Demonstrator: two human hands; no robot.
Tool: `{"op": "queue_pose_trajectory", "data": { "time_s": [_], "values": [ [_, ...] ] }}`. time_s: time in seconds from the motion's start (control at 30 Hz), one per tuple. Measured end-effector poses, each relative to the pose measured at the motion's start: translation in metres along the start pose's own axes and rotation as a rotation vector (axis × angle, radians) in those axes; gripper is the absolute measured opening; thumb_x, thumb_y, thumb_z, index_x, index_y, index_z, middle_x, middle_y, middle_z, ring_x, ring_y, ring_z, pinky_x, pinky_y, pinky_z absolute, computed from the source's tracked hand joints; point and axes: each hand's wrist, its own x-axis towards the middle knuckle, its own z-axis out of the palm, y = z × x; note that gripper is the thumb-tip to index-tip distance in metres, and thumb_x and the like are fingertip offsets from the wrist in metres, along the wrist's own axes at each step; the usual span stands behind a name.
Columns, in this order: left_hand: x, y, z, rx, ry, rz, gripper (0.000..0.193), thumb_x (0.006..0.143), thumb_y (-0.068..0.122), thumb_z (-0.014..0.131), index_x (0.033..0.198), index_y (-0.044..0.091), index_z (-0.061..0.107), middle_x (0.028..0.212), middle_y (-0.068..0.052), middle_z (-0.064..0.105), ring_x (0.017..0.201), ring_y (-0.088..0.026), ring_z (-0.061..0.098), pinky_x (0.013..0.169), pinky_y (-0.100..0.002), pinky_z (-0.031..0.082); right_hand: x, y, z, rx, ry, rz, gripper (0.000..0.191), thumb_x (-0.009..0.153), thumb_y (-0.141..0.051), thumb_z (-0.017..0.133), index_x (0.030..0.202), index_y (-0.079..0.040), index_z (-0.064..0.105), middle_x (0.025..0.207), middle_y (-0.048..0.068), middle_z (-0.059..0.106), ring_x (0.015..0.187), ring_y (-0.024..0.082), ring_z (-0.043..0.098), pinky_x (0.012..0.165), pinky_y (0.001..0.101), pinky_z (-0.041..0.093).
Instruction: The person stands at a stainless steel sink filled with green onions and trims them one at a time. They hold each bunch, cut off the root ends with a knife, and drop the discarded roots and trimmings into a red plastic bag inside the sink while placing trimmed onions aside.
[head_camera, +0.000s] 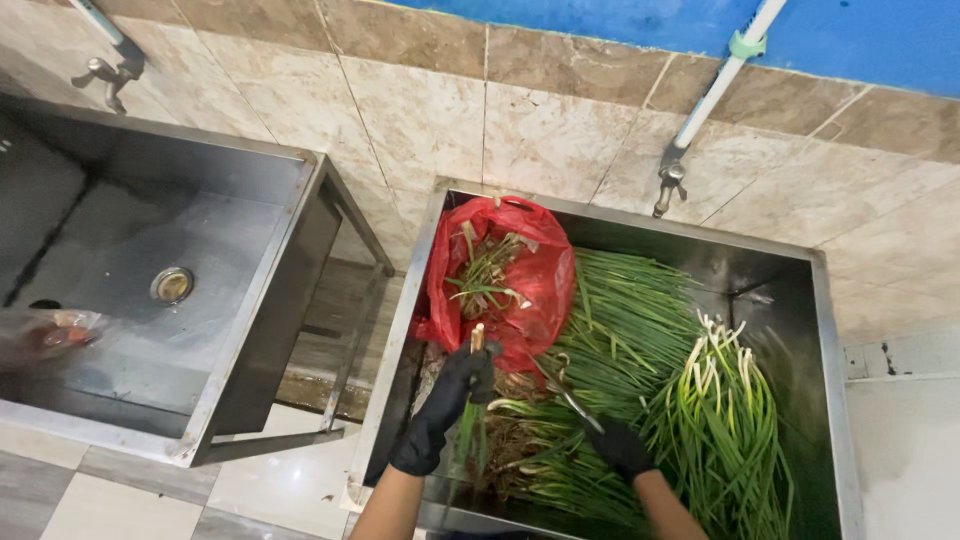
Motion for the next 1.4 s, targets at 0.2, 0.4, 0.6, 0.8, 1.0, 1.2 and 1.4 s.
{"op": "queue_pose_trajectory", "data": {
  "time_s": [0.2, 0.4, 0.6, 0.8, 1.0, 1.2, 1.4],
  "values": [
    [-0.001, 0.000, 0.005, -0.315, -0.214, -0.057, 0.036, 0.103, 0.025, 0.055, 0.122, -0.005, 0.058, 0.075, -0.004, 0.054, 0.060, -0.015, 0.049, 0.058, -0.030, 0.041, -0.031, -0.008, 0.039, 0.032, 0.060, 0.113, 0.042, 0.095, -0.044, 0.058, 0.113, -0.008, 0.069, 0.113, 0.023, 0.070, 0.106, 0.042, 0.065, 0.092, 0.0466, 0.053],
    [-0.005, 0.012, 0.026, -0.013, -0.099, -0.081, 0.041, 0.102, 0.026, 0.050, 0.131, 0.000, 0.061, 0.097, -0.016, 0.072, 0.086, -0.026, 0.072, 0.083, -0.039, 0.059, 0.016, -0.062, 0.018, 0.659, 0.535, -0.123, 0.027, 0.097, -0.015, 0.065, 0.118, 0.000, 0.064, 0.102, 0.014, 0.063, 0.096, 0.030, 0.063, 0.088, 0.0410, 0.051],
    [-0.002, 0.023, 0.031, 0.321, -0.178, -0.043, 0.040, 0.104, 0.028, 0.053, 0.130, 0.001, 0.066, 0.113, -0.010, 0.073, 0.093, -0.021, 0.070, 0.084, -0.037, 0.057, 0.040, -0.131, -0.044, 0.948, 0.122, -0.249, 0.018, 0.087, -0.008, 0.075, 0.101, 0.001, 0.069, 0.100, 0.005, 0.063, 0.072, 0.018, 0.065, 0.066, 0.0346, 0.052],
    [-0.003, 0.023, 0.023, 0.539, -0.076, 0.043, 0.040, 0.104, 0.028, 0.052, 0.135, 0.006, 0.065, 0.129, -0.004, 0.071, 0.117, -0.013, 0.063, 0.101, -0.029, 0.047, 0.064, -0.131, -0.081, 0.841, 0.280, -0.338, 0.015, 0.091, -0.013, 0.075, 0.097, 0.000, 0.080, 0.080, 0.005, 0.075, 0.072, 0.008, 0.065, 0.067, 0.0277, 0.052],
    [-0.007, 0.026, 0.038, 0.804, 0.009, 0.393, 0.038, 0.108, 0.025, 0.047, 0.136, 0.003, 0.060, 0.123, -0.006, 0.069, 0.111, -0.013, 0.062, 0.097, -0.029, 0.048, 0.068, -0.146, -0.091, 0.627, 0.395, -0.376, 0.017, 0.092, -0.017, 0.076, 0.091, 0.000, 0.075, 0.073, 0.010, 0.069, 0.064, 0.015, 0.058, 0.062, 0.0311, 0.049],
    [-0.002, 0.025, 0.052, 0.714, 0.036, 0.357, 0.024, 0.107, 0.017, 0.058, 0.117, -0.002, 0.066, 0.100, -0.006, 0.070, 0.092, -0.012, 0.061, 0.083, -0.030, 0.050, 0.070, -0.165, -0.083, 0.282, 0.591, -0.635, 0.012, 0.096, -0.016, 0.067, 0.093, -0.004, 0.068, 0.082, 0.014, 0.062, 0.077, 0.035, 0.061, 0.069, 0.0440, 0.047],
    [-0.004, 0.032, 0.039, 0.410, 0.127, 0.269, 0.021, 0.097, 0.016, 0.068, 0.109, 0.001, 0.077, 0.083, -0.004, 0.074, 0.076, -0.011, 0.067, 0.072, -0.030, 0.053, 0.105, -0.153, -0.065, 0.320, 0.558, -0.771, 0.011, 0.099, -0.013, 0.062, 0.099, -0.003, 0.064, 0.093, 0.018, 0.061, 0.088, 0.042, 0.059, 0.075, 0.0487, 0.048]
  ]
}}
